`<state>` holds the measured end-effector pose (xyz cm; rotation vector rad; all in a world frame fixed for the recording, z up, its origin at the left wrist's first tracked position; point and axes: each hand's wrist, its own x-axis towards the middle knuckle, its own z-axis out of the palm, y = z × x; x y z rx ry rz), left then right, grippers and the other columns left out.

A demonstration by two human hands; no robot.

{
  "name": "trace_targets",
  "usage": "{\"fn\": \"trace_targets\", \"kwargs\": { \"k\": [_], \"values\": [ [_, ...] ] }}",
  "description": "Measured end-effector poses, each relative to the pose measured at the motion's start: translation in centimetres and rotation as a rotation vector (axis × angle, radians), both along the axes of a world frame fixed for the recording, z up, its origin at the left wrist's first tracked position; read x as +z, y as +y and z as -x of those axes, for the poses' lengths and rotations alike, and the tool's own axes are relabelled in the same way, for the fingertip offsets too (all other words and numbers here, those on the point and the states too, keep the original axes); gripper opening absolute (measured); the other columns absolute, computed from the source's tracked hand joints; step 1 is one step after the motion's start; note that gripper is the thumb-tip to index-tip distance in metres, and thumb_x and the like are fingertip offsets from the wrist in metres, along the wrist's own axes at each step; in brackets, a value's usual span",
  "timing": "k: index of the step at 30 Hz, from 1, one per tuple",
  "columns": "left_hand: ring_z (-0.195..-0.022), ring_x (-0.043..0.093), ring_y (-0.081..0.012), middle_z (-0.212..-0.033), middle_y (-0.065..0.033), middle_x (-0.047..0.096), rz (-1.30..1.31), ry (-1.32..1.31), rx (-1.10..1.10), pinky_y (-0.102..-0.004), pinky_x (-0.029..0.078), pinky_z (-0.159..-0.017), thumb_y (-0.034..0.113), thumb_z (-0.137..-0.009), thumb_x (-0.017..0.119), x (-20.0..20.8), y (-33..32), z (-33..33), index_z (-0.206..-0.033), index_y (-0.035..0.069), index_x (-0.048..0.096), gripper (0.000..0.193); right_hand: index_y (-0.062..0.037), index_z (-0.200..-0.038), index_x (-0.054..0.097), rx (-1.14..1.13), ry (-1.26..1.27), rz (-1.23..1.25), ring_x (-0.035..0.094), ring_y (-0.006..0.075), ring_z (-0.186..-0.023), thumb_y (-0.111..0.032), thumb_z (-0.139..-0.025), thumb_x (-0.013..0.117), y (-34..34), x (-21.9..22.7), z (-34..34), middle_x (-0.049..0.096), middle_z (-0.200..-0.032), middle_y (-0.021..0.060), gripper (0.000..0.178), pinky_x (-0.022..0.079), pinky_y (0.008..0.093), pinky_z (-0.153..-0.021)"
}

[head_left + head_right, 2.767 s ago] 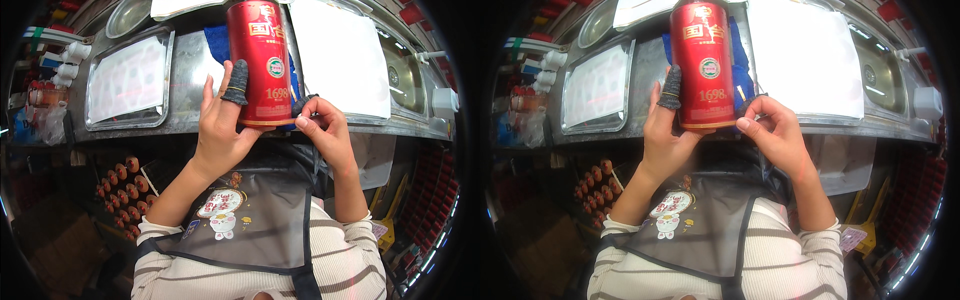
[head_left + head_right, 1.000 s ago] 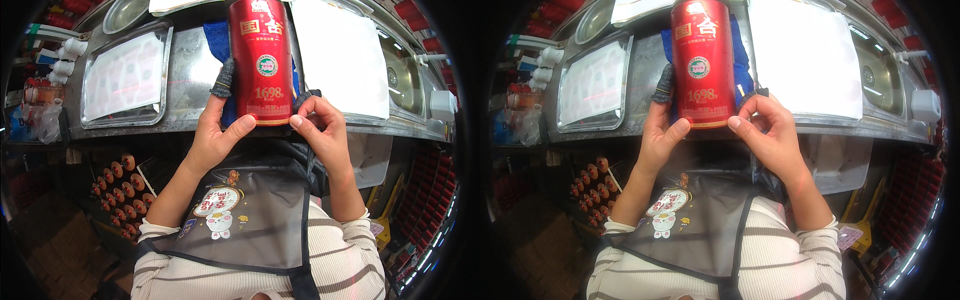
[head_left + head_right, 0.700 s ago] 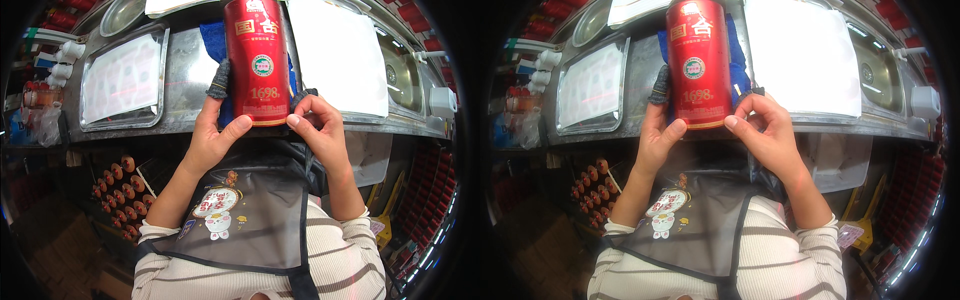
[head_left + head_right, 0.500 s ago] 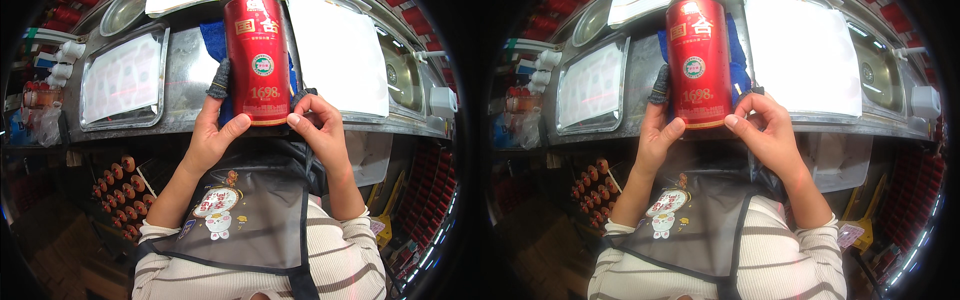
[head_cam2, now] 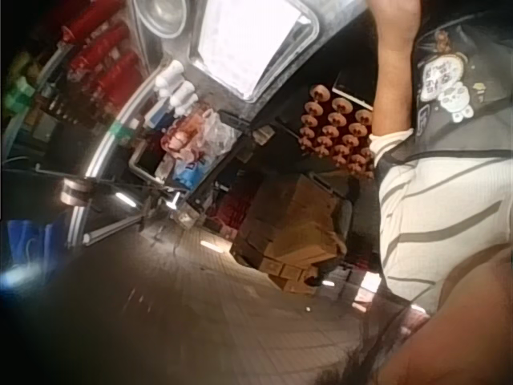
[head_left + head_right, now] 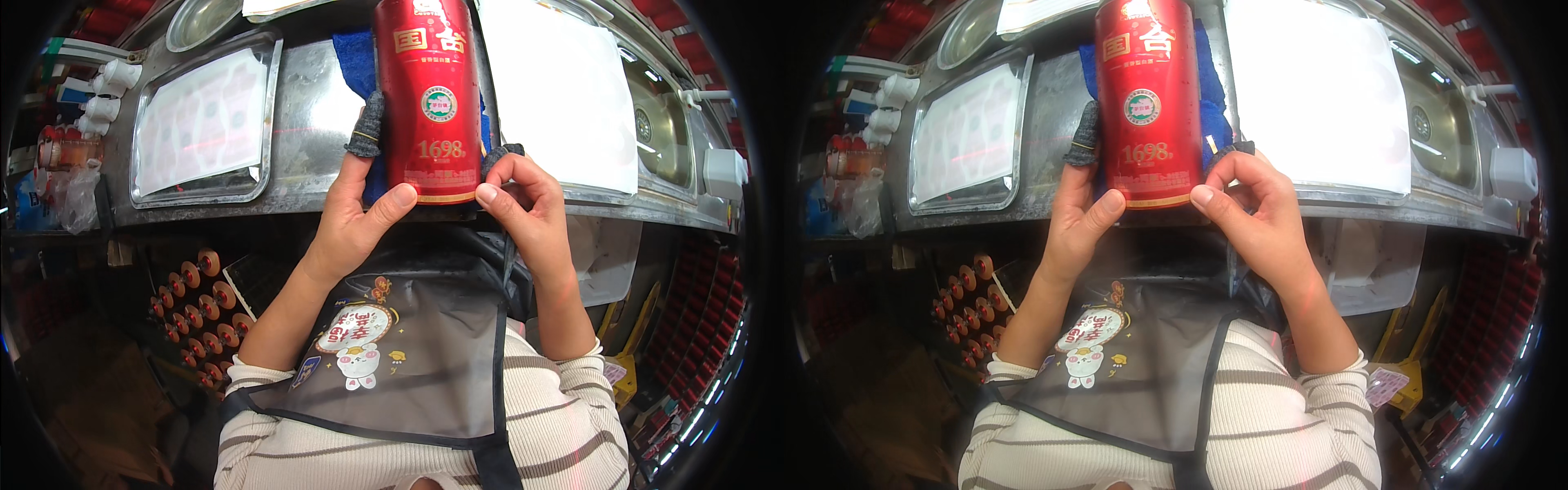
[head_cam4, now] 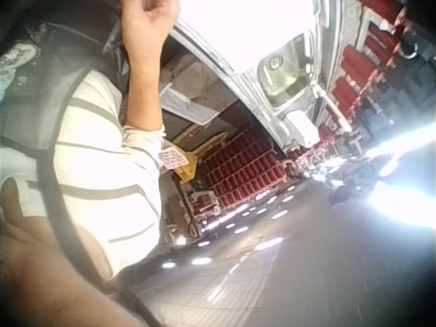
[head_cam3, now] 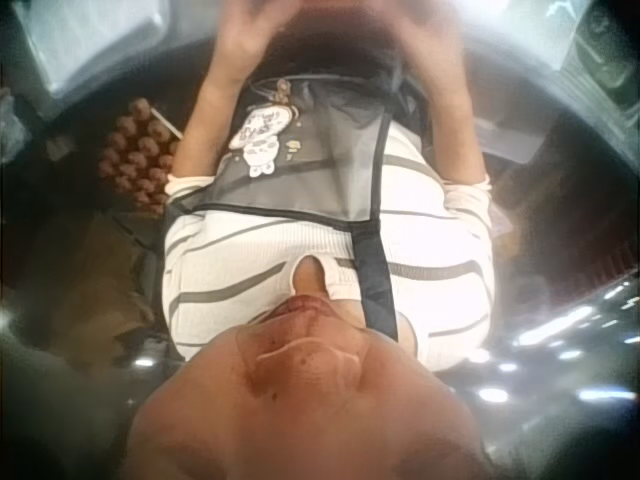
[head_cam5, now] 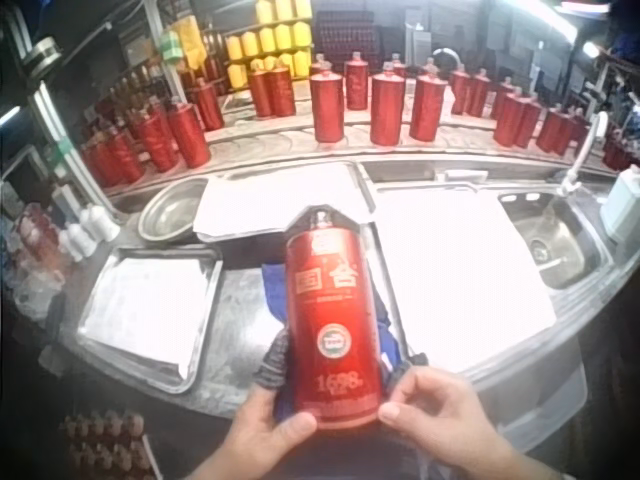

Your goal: The person applies a circular sticker to the neck of a red cylindrical container, smooths it with a tool, then applies a rectangular label to the container's body and smooths it. The process is repeated on a second container.

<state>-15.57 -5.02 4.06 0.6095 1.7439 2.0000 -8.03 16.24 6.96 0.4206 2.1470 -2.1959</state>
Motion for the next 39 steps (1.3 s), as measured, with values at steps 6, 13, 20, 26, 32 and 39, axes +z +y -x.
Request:
{"fn": "trace_targets", "kwargs": {
  "k": [6,13,20,26,32,39],
  "values": [
    [-0.144,0.036,-0.0232,-0.157,-0.0136,0.037,0.028,0.011,0.014,-0.0393,0.027,-0.119,0.021,-0.097,0.064,0.0,0.1,-0.3,-0.158,0.0,0.025,0.075,-0.0045,-0.086,0.058,0.003,0.004,0.002,0.044,-0.0017,-0.066,-0.011,-0.092,0.07,0.1,0.0,0.0,0.054,-0.078,-0.0063,0.016,0.031,0.0155,-0.059],
    [-0.134,0.038,-0.0362,-0.148,-0.0193,0.044,0.28,0.109,0.147,-0.048,0.025,-0.116,0.034,-0.081,0.079,0.5,1.2,-1.0,-0.153,0.0,0.033,0.092,-0.0043,-0.086,0.058,0.005,0.001,-0.032,0.045,-0.002,-0.067,-0.011,-0.093,0.07,0.0,0.0,0.0,0.053,-0.078,-0.0065,0.016,0.031,0.0154,-0.059],
    [-0.131,0.039,-0.0361,-0.146,-0.0191,0.046,0.24,0.143,0.187,-0.0477,0.027,-0.115,0.034,-0.081,0.079,0.6,1.7,-1.0,-0.151,-0.002,0.035,0.09,-0.0042,-0.086,0.058,0.001,0.001,-0.021,0.044,-0.0015,-0.067,-0.011,-0.093,0.07,-0.1,0.2,0.0,0.053,-0.08,-0.0061,0.016,0.031,0.0157,-0.059],
    [-0.135,0.043,-0.027,-0.147,-0.0164,0.048,0.105,0.023,0.134,-0.0409,0.031,-0.116,0.025,-0.085,0.077,0.8,1.2,-0.9,-0.152,-0.002,0.034,0.084,-0.0047,-0.087,0.058,0.006,0.008,0.004,0.043,-0.0017,-0.066,-0.012,-0.094,0.069,0.0,0.0,0.0,0.051,-0.078,-0.0064,0.015,0.031,0.0163,-0.058],
    [-0.145,0.036,-0.0259,-0.157,-0.017,0.038,-0.064,-0.062,0.033,-0.041,0.028,-0.12,0.017,-0.093,0.068,0.3,0.0,0.1,-0.156,-0.003,0.027,0.078,-0.0052,-0.088,0.057,-0.046,-0.002,0.065,0.043,-0.002,-0.063,-0.016,-0.094,0.069,0.1,-0.3,0.0,0.051,-0.077,-0.0055,0.017,0.031,0.0161,-0.057],
    [-0.145,0.036,-0.0259,-0.157,-0.0172,0.039,-0.017,-0.025,0.051,-0.0411,0.027,-0.12,0.017,-0.094,0.067,0.2,0.1,0.0,-0.155,-0.003,0.029,0.075,-0.0056,-0.08,0.058,-0.027,-0.031,-0.177,0.045,0.0021,-0.065,-0.025,-0.085,0.082,-0.5,0.1,0.2,0.051,-0.089,-0.001,0.032,0.036,0.0185,-0.059]
  ]
}}
